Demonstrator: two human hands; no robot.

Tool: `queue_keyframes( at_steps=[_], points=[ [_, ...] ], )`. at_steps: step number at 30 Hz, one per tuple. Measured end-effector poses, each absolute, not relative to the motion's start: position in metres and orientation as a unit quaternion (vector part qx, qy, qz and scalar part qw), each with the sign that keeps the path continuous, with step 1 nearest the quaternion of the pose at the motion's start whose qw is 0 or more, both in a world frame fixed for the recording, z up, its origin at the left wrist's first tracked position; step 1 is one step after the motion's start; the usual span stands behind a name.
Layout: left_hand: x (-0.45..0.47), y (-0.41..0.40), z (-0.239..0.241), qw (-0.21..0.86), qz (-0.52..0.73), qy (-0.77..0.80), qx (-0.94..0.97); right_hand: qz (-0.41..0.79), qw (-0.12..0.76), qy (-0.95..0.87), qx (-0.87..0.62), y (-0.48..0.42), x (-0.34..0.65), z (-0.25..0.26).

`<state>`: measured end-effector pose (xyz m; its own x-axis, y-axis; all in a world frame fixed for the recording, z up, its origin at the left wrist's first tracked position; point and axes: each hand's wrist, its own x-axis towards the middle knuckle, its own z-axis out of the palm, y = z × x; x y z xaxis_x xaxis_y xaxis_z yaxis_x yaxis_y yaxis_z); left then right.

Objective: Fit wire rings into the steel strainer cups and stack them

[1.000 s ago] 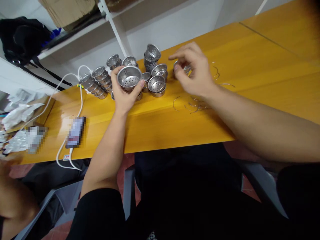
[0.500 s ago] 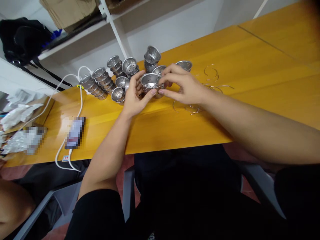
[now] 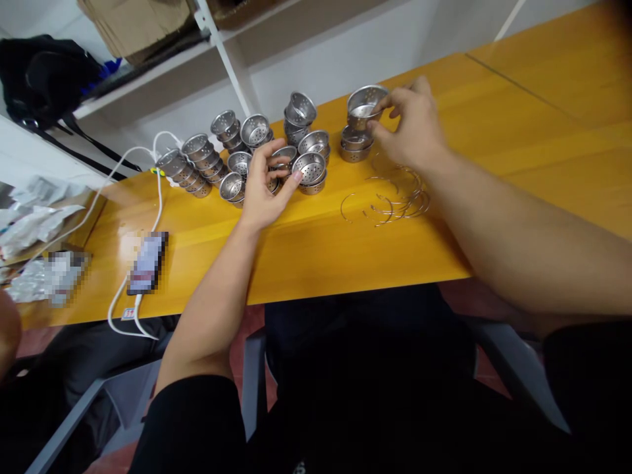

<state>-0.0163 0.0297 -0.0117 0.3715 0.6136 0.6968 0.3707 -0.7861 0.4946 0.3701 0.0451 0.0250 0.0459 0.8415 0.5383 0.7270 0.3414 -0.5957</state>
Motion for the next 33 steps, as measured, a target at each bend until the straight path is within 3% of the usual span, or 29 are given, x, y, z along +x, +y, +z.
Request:
queue_keyframes(
  at_steps=[11,21,25,33],
  points=[
    [-0.017,0.025,-0.008,0.114,0.473,0.317,0.814,0.048,0.516,-0.643,-0.564,0.045,0.373,0.028],
    [-0.026,0.033,-0.008,0.112,0.481,0.322,0.808,0.046,0.494,-0.659,-0.565,0.05,0.366,0.025],
    [-0.034,0.041,-0.006,0.085,0.53,0.326,0.778,0.024,0.524,-0.66,-0.537,0.048,0.365,0.025],
    [-0.045,0.041,0.004,0.046,0.59,0.345,0.729,0.036,0.492,-0.66,-0.566,0.049,0.365,0.023]
  ],
)
